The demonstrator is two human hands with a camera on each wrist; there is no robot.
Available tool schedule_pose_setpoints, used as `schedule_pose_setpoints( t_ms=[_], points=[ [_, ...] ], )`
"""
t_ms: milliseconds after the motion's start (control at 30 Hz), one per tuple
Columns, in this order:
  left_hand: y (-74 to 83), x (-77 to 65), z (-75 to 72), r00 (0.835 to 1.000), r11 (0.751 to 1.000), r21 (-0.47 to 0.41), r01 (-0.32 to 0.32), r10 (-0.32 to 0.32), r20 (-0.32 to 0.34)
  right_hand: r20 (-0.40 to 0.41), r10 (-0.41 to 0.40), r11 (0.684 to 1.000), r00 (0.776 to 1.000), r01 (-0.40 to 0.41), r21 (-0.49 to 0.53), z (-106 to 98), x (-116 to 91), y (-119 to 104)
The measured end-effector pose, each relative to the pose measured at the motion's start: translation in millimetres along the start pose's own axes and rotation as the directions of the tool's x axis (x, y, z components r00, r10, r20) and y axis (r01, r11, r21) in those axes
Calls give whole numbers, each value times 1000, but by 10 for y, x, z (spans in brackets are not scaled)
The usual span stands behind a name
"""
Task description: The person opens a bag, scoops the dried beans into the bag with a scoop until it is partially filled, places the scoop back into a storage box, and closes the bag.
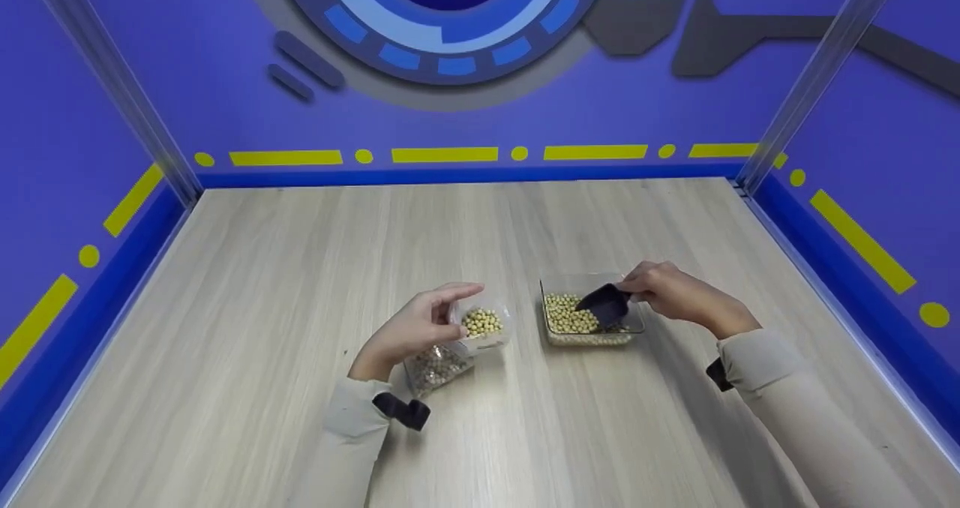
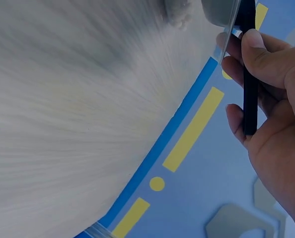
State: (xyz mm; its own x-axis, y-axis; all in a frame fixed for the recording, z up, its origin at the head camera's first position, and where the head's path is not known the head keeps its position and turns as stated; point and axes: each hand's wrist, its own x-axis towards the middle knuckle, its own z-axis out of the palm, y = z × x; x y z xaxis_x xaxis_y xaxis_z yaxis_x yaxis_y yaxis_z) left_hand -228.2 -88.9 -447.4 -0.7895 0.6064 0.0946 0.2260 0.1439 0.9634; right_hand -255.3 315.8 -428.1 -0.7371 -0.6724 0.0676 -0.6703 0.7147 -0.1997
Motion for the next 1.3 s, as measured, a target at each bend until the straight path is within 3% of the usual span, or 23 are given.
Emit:
schedule_pose_setpoints(
  t_ms=[467,900,1300],
  points=[
    [-17,2,5,1000,1000,-2,7,-7,2,11,1,1000,1000,-1,31,51,31,-37],
    [-8,-2,-1,1000,1000,19,15,-15,-7,44,65,986,997,-71,154,169,43,-12],
    [8,-4,-2,1000,1000,10,17,-17,-7,-37,-26,993,999,30,116,201,49,-17]
  ],
)
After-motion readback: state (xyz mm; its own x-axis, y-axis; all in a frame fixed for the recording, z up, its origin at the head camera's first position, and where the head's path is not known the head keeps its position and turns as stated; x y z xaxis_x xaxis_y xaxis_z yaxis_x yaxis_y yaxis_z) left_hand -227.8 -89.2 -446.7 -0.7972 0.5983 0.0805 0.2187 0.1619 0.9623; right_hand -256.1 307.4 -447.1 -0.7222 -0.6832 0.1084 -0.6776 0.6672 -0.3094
